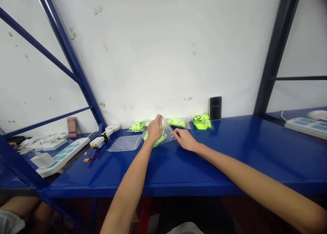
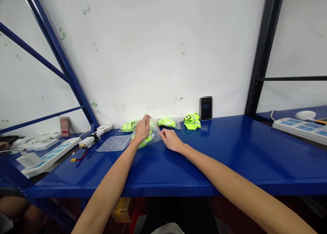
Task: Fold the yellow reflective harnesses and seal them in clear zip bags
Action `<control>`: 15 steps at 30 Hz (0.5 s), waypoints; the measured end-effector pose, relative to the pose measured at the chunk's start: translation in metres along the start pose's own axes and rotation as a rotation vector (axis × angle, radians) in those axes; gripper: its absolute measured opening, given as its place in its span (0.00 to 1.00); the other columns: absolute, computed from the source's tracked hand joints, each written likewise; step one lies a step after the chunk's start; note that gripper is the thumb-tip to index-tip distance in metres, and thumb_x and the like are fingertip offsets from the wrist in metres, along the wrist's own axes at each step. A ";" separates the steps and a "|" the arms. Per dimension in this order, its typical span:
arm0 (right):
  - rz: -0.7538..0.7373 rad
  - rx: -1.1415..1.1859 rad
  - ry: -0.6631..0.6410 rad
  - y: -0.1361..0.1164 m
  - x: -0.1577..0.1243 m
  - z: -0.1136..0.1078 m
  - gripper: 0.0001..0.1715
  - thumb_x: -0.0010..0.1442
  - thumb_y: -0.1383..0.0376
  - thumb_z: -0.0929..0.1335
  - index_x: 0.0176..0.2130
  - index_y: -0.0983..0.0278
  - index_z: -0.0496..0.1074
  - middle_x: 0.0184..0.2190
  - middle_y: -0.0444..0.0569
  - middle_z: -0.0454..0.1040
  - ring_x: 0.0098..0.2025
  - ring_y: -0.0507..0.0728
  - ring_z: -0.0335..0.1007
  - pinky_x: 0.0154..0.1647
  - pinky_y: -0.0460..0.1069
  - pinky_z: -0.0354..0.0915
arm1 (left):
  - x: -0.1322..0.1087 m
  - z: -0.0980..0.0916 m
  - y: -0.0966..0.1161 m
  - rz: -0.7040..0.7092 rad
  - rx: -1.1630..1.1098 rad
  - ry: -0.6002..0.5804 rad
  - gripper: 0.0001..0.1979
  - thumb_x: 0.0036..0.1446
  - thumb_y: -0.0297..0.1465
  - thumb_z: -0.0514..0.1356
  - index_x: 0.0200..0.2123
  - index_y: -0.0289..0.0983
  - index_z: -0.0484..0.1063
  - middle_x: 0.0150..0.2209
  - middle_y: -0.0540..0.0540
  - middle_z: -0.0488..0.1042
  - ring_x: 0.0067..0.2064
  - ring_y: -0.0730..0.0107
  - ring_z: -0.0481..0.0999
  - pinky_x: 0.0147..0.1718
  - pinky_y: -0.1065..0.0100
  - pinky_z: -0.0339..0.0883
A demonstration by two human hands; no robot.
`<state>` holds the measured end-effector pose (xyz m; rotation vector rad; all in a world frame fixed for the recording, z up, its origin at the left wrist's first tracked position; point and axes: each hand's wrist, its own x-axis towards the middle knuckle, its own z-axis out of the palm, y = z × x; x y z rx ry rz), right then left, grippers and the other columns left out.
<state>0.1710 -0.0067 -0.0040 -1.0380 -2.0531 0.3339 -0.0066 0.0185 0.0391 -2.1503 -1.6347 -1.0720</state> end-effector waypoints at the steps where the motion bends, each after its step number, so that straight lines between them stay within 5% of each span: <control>1: -0.014 -0.051 0.007 0.000 0.000 0.001 0.19 0.68 0.59 0.58 0.26 0.61 0.61 0.22 0.46 0.69 0.24 0.55 0.63 0.29 0.49 0.53 | 0.001 0.000 0.000 -0.007 -0.006 0.009 0.20 0.69 0.40 0.38 0.46 0.42 0.66 0.30 0.47 0.74 0.33 0.63 0.74 0.32 0.67 0.56; 7: -0.001 -0.180 0.000 -0.005 0.002 -0.001 0.21 0.70 0.60 0.57 0.25 0.60 0.58 0.22 0.48 0.68 0.24 0.56 0.61 0.29 0.50 0.49 | 0.002 -0.001 -0.001 -0.043 -0.084 0.040 0.20 0.69 0.41 0.37 0.46 0.42 0.65 0.26 0.50 0.72 0.30 0.66 0.73 0.30 0.69 0.55; 15: -0.128 0.033 -0.112 -0.021 -0.007 -0.010 0.16 0.69 0.60 0.56 0.29 0.59 0.55 0.25 0.45 0.65 0.25 0.54 0.58 0.30 0.49 0.54 | -0.001 -0.001 0.003 -0.088 -0.068 0.087 0.19 0.69 0.39 0.37 0.46 0.42 0.65 0.31 0.47 0.74 0.34 0.65 0.75 0.34 0.68 0.58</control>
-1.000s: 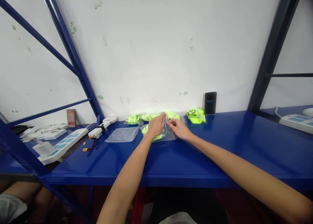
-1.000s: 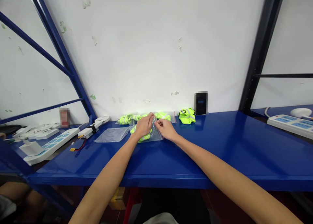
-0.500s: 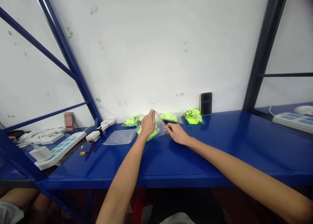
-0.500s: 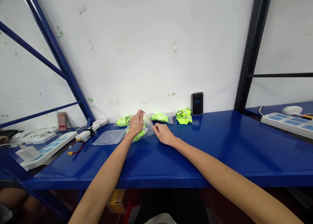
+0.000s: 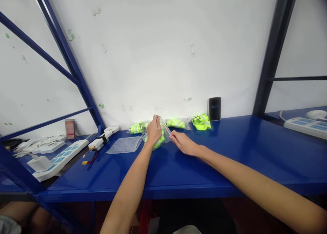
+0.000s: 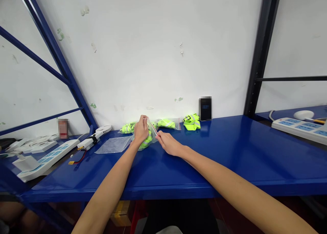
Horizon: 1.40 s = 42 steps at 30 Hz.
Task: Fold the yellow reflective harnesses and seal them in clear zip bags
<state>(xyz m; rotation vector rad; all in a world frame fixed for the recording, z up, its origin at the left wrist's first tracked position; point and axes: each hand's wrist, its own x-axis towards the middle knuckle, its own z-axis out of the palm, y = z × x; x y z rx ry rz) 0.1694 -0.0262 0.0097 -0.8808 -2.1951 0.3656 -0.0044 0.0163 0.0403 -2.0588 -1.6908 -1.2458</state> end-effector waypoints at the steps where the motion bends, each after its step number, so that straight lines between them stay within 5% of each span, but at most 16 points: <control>1: -0.003 -0.009 0.000 0.000 -0.001 -0.001 0.15 0.69 0.60 0.56 0.29 0.59 0.55 0.26 0.45 0.65 0.25 0.54 0.58 0.30 0.50 0.55 | -0.001 0.000 0.000 -0.007 -0.004 0.014 0.19 0.69 0.39 0.37 0.46 0.41 0.65 0.32 0.47 0.75 0.34 0.65 0.75 0.35 0.68 0.58; 6: 0.086 0.051 0.000 0.003 0.002 0.002 0.16 0.68 0.58 0.57 0.29 0.60 0.58 0.25 0.45 0.65 0.27 0.54 0.60 0.32 0.50 0.59 | -0.008 0.001 0.001 0.018 -0.110 0.068 0.19 0.69 0.36 0.38 0.46 0.40 0.66 0.32 0.48 0.75 0.34 0.67 0.74 0.37 0.68 0.60; 11: 0.219 0.460 -0.005 0.009 0.023 0.026 0.14 0.57 0.55 0.69 0.34 0.62 0.63 0.28 0.43 0.69 0.29 0.54 0.68 0.31 0.50 0.68 | -0.010 -0.006 0.005 0.170 -0.223 0.003 0.20 0.68 0.36 0.38 0.50 0.39 0.67 0.40 0.46 0.76 0.42 0.67 0.75 0.43 0.68 0.64; 16: 0.327 0.597 0.163 0.012 0.071 0.033 0.12 0.60 0.56 0.67 0.36 0.62 0.66 0.29 0.45 0.72 0.28 0.53 0.69 0.31 0.50 0.72 | -0.004 -0.016 -0.006 0.207 -0.129 0.279 0.23 0.67 0.36 0.37 0.56 0.35 0.63 0.56 0.36 0.67 0.58 0.60 0.65 0.56 0.61 0.58; 21: 0.541 0.083 0.340 0.042 0.108 -0.018 0.22 0.66 0.54 0.59 0.47 0.68 0.68 0.41 0.61 0.75 0.43 0.63 0.72 0.43 0.56 0.69 | -0.011 0.004 -0.025 0.185 0.182 -0.049 0.19 0.64 0.36 0.47 0.56 0.42 0.66 0.59 0.40 0.65 0.62 0.54 0.60 0.61 0.51 0.52; 24: 0.563 -0.094 0.368 0.073 0.096 -0.054 0.22 0.63 0.60 0.62 0.52 0.70 0.67 0.53 0.66 0.70 0.56 0.69 0.64 0.55 0.60 0.60 | -0.015 0.020 -0.034 0.200 0.275 -0.173 0.22 0.64 0.37 0.49 0.61 0.45 0.62 0.66 0.42 0.56 0.68 0.50 0.49 0.62 0.43 0.45; 26: 0.557 -0.377 0.252 0.093 0.075 -0.069 0.23 0.64 0.62 0.60 0.55 0.67 0.66 0.54 0.64 0.69 0.57 0.68 0.62 0.56 0.59 0.58 | -0.013 0.026 -0.039 0.210 0.277 -0.179 0.24 0.64 0.37 0.48 0.63 0.45 0.59 0.68 0.42 0.52 0.69 0.49 0.45 0.63 0.42 0.44; 32: 0.637 -0.546 0.103 0.129 0.019 -0.076 0.26 0.64 0.56 0.61 0.56 0.67 0.68 0.57 0.65 0.66 0.60 0.73 0.56 0.55 0.65 0.54 | 0.006 0.038 -0.050 0.262 0.281 -0.215 0.26 0.65 0.34 0.46 0.66 0.45 0.53 0.70 0.43 0.44 0.71 0.51 0.38 0.63 0.40 0.43; 38: 0.434 -0.599 -0.150 0.102 -0.009 -0.087 0.36 0.60 0.45 0.62 0.60 0.62 0.66 0.56 0.62 0.65 0.56 0.70 0.60 0.56 0.60 0.55 | 0.017 0.055 -0.068 0.264 0.290 -0.288 0.32 0.64 0.41 0.48 0.69 0.42 0.44 0.72 0.41 0.35 0.71 0.48 0.31 0.63 0.37 0.37; 42: 0.226 -0.496 -0.265 0.060 -0.026 -0.093 0.36 0.61 0.41 0.59 0.59 0.57 0.67 0.49 0.56 0.70 0.49 0.67 0.65 0.51 0.59 0.59 | 0.017 0.044 -0.064 0.268 0.248 -0.272 0.29 0.63 0.40 0.49 0.66 0.43 0.52 0.71 0.39 0.42 0.71 0.45 0.35 0.62 0.35 0.36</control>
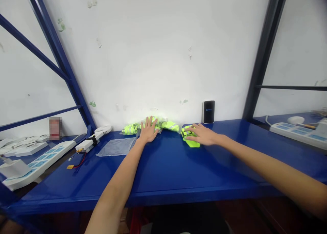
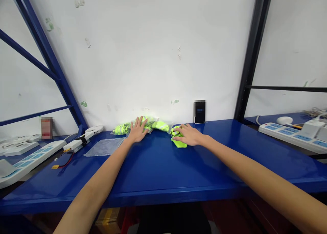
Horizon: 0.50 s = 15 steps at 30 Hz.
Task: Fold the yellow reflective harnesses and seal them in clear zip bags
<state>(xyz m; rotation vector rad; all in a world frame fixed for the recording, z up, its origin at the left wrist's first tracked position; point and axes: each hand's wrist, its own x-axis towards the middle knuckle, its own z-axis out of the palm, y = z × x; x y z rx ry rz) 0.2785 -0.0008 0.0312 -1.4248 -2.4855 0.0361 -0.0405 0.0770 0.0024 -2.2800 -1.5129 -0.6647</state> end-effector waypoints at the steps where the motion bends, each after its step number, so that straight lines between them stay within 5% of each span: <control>1: -0.050 0.021 0.006 -0.007 -0.004 -0.003 0.33 0.63 0.44 0.57 0.58 0.56 0.68 0.47 0.55 0.71 0.47 0.65 0.65 0.50 0.59 0.60 | -0.002 -0.007 0.003 -0.002 -0.006 0.058 0.27 0.63 0.39 0.50 0.64 0.42 0.57 0.70 0.39 0.45 0.71 0.44 0.36 0.63 0.36 0.36; 5: -0.204 0.103 -0.002 -0.032 -0.007 -0.007 0.25 0.66 0.56 0.57 0.56 0.58 0.70 0.46 0.54 0.73 0.47 0.64 0.66 0.48 0.57 0.61 | -0.020 -0.037 0.021 0.092 -0.142 0.223 0.19 0.64 0.34 0.49 0.55 0.39 0.69 0.61 0.37 0.62 0.67 0.49 0.53 0.62 0.45 0.47; 9: -0.323 0.194 -0.037 -0.052 0.004 0.000 0.27 0.57 0.62 0.66 0.56 0.61 0.70 0.47 0.54 0.72 0.48 0.65 0.66 0.50 0.58 0.61 | -0.045 -0.049 0.037 0.282 -0.487 -0.023 0.16 0.64 0.36 0.50 0.48 0.39 0.72 0.48 0.41 0.74 0.51 0.59 0.71 0.54 0.58 0.62; 15: -0.446 0.376 -0.156 -0.065 0.026 0.016 0.38 0.51 0.68 0.69 0.61 0.58 0.64 0.53 0.53 0.67 0.52 0.62 0.65 0.53 0.58 0.62 | -0.061 -0.054 0.033 0.180 -0.830 -0.330 0.18 0.59 0.41 0.58 0.49 0.38 0.73 0.49 0.41 0.74 0.47 0.60 0.74 0.48 0.63 0.67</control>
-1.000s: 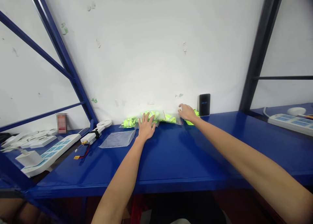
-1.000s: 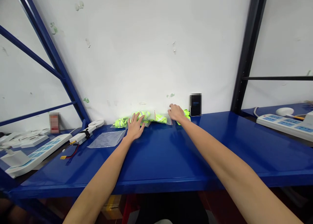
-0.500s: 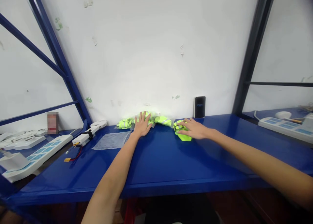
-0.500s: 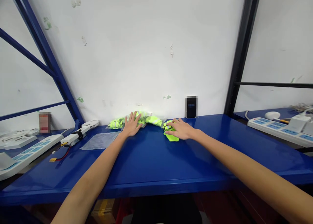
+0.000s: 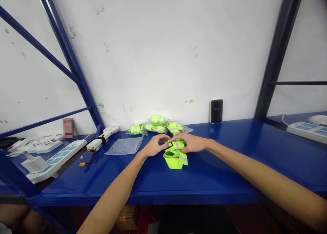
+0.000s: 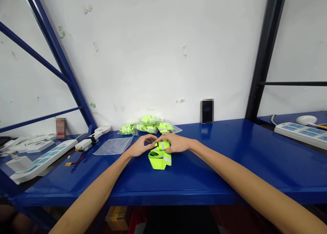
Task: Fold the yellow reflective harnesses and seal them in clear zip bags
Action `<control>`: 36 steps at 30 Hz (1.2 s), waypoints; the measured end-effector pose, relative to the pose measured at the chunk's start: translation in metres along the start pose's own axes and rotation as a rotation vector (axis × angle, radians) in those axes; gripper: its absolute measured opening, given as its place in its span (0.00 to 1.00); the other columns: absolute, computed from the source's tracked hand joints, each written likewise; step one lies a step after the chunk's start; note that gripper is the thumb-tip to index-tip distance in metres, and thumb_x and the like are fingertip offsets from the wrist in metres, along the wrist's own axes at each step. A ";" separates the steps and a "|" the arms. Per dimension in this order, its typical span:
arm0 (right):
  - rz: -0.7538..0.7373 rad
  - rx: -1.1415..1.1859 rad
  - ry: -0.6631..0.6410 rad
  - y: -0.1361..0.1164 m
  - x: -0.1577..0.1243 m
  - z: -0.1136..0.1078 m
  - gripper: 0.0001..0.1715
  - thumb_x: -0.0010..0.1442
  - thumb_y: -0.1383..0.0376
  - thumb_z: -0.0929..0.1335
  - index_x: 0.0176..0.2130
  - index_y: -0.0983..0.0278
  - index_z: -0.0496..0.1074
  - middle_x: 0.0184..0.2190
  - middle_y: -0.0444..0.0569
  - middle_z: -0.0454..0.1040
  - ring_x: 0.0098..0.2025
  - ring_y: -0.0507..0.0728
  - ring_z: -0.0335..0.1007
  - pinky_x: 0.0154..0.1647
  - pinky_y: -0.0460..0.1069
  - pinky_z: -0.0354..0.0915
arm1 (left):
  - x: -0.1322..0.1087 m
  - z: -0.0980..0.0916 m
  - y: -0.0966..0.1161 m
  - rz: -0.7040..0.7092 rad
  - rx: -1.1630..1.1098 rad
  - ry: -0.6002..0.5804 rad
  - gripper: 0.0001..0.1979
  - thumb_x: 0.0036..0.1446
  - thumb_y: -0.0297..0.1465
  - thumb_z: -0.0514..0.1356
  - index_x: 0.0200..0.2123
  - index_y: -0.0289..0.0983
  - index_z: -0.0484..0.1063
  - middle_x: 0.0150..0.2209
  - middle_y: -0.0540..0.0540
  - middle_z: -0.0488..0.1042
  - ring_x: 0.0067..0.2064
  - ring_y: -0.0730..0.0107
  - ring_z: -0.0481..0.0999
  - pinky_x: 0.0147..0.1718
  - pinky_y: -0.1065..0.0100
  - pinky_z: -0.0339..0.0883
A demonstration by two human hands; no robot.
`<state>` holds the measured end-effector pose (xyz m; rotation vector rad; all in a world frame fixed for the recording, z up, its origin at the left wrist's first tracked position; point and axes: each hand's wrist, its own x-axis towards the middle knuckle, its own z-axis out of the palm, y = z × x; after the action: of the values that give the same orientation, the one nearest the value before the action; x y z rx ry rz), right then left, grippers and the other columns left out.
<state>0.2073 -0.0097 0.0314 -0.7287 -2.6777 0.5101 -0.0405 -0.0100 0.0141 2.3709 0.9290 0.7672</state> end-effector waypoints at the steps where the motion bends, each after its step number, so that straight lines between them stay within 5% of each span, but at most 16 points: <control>1: 0.002 0.021 -0.012 0.005 0.003 0.002 0.40 0.50 0.68 0.69 0.61 0.58 0.63 0.54 0.54 0.66 0.53 0.63 0.65 0.54 0.58 0.62 | -0.001 -0.002 0.000 -0.018 -0.023 -0.021 0.20 0.58 0.41 0.59 0.50 0.39 0.73 0.50 0.41 0.73 0.48 0.59 0.73 0.48 0.62 0.67; 5: 0.068 0.079 0.123 0.032 0.009 0.014 0.34 0.52 0.67 0.69 0.59 0.59 0.66 0.54 0.54 0.67 0.53 0.63 0.65 0.55 0.60 0.61 | 0.000 0.000 -0.003 -0.037 0.019 -0.054 0.31 0.53 0.41 0.63 0.59 0.40 0.65 0.56 0.39 0.69 0.53 0.55 0.71 0.51 0.58 0.66; 8: 0.113 0.142 0.266 0.048 0.015 0.021 0.31 0.54 0.66 0.68 0.58 0.60 0.68 0.55 0.54 0.68 0.55 0.64 0.65 0.58 0.61 0.58 | 0.008 0.014 -0.009 -0.016 0.060 0.056 0.35 0.52 0.40 0.64 0.62 0.38 0.61 0.59 0.37 0.66 0.57 0.51 0.69 0.56 0.55 0.63; 16: 0.237 0.503 0.548 0.072 0.026 0.019 0.21 0.59 0.56 0.66 0.48 0.63 0.75 0.46 0.51 0.78 0.49 0.62 0.72 0.53 0.55 0.65 | 0.030 0.034 -0.031 -0.219 -0.245 0.340 0.26 0.53 0.40 0.63 0.52 0.32 0.71 0.50 0.37 0.76 0.50 0.52 0.76 0.50 0.57 0.68; 22: 0.502 0.288 0.709 0.102 0.010 0.002 0.26 0.65 0.53 0.58 0.41 0.65 0.77 0.37 0.52 0.80 0.40 0.59 0.75 0.45 0.52 0.67 | 0.029 0.031 -0.033 -0.299 -0.526 0.376 0.21 0.52 0.40 0.64 0.44 0.31 0.74 0.47 0.38 0.78 0.47 0.54 0.77 0.47 0.59 0.70; 26: 0.432 -0.018 0.574 0.081 -0.010 -0.020 0.21 0.60 0.51 0.65 0.39 0.63 0.78 0.38 0.52 0.81 0.42 0.63 0.75 0.45 0.54 0.67 | 0.026 0.030 -0.026 -0.280 -0.578 0.378 0.21 0.51 0.42 0.64 0.42 0.31 0.75 0.44 0.39 0.79 0.44 0.56 0.77 0.43 0.62 0.70; 30: 0.323 -0.182 0.709 0.030 -0.020 -0.024 0.27 0.55 0.55 0.70 0.54 0.58 0.72 0.48 0.50 0.78 0.50 0.66 0.73 0.51 0.58 0.66 | 0.023 0.027 -0.025 -0.235 -0.628 0.387 0.21 0.49 0.42 0.65 0.40 0.30 0.75 0.37 0.41 0.80 0.37 0.61 0.77 0.36 0.66 0.70; 33: 0.046 -0.265 0.574 0.001 -0.013 -0.011 0.47 0.54 0.63 0.69 0.68 0.54 0.50 0.65 0.50 0.59 0.62 0.67 0.61 0.59 0.62 0.61 | 0.020 0.026 -0.027 -0.229 -0.670 0.386 0.22 0.49 0.44 0.65 0.37 0.30 0.75 0.30 0.44 0.77 0.26 0.69 0.73 0.25 0.70 0.65; 36: -0.156 -0.349 0.385 -0.010 0.001 0.004 0.49 0.56 0.70 0.66 0.69 0.53 0.44 0.71 0.50 0.44 0.68 0.67 0.49 0.62 0.64 0.57 | 0.018 0.026 -0.029 -0.205 -0.699 0.412 0.22 0.49 0.45 0.64 0.35 0.30 0.74 0.23 0.49 0.73 0.20 0.76 0.66 0.20 0.72 0.59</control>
<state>0.2007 -0.0183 0.0322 -0.6226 -2.4476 -0.1328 -0.0256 0.0156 -0.0167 1.5182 0.8539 1.2747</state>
